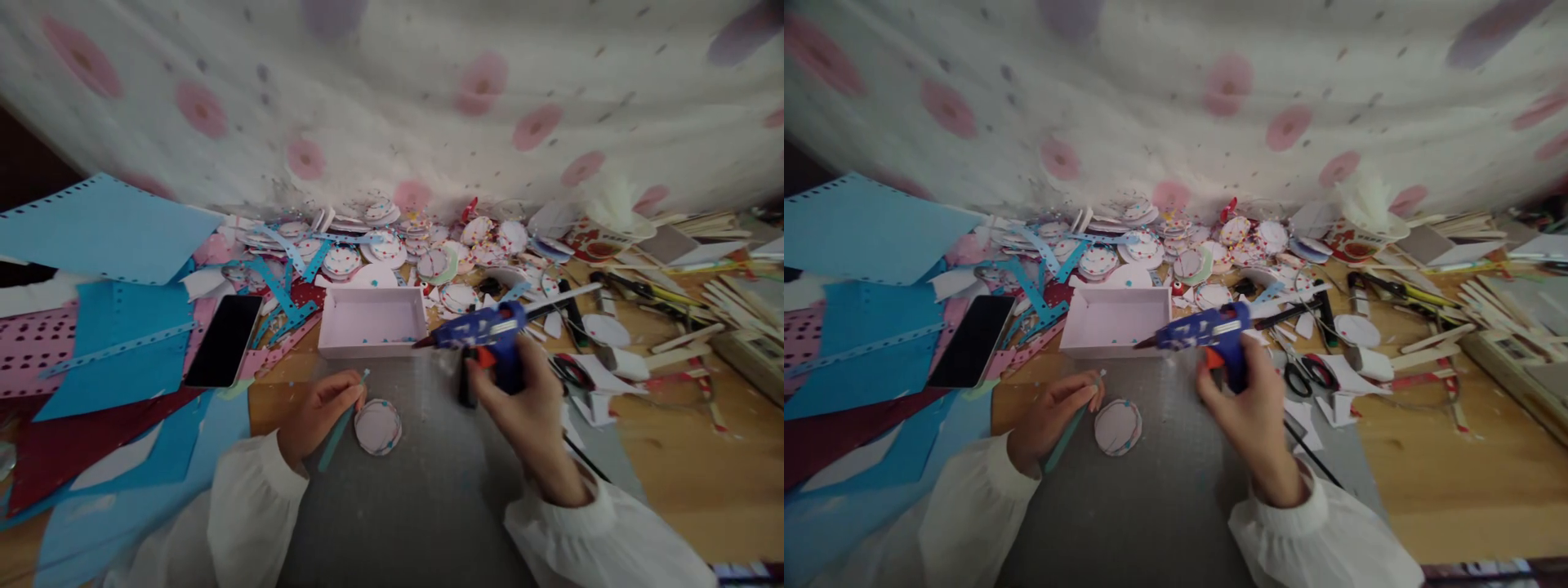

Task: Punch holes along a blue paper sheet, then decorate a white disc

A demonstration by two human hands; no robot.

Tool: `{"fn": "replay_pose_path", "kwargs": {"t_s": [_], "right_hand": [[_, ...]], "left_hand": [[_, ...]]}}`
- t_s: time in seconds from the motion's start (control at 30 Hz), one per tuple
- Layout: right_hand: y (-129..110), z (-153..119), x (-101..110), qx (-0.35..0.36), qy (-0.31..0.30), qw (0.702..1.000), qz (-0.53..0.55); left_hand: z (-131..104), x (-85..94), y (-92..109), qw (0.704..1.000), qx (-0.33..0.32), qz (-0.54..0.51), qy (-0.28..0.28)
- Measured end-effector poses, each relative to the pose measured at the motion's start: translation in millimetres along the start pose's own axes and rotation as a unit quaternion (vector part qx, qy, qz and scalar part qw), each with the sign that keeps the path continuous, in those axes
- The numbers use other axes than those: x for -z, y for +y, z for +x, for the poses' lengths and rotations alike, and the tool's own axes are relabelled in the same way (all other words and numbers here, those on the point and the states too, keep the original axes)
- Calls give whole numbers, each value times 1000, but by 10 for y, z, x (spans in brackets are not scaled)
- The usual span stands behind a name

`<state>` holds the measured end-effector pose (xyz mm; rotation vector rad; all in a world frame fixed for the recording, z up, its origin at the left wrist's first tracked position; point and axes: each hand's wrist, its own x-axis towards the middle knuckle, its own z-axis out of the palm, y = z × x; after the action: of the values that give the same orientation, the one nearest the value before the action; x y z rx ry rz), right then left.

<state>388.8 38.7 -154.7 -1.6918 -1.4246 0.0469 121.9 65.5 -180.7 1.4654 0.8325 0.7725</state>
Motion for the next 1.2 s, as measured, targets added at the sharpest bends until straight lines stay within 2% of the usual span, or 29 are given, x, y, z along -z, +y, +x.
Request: {"fn": "replay_pose_path", "kwargs": {"t_s": [0.1, 0.2, 0.37, 0.73, 1.2], "right_hand": [[-89, -173, -226, 70, -41, 997, 7], [-46, -330, -304, 97, -53, 994, 3], [52, -350, -296, 100, -11, 994, -50], [57, -355, -318, 90, -47, 993, -57], [24, -334, -297, 107, -51, 992, -49]], "left_hand": [[2, 4, 22, 1000, 1, 10, -7], [12, 1, 60, 1000, -1, 25, -11], [35, -6, 123, 999, -6, 33, -20], [44, 0, 116, 999, -16, 40, -34], [52, -6, 143, 998, -6, 51, -24]]}}
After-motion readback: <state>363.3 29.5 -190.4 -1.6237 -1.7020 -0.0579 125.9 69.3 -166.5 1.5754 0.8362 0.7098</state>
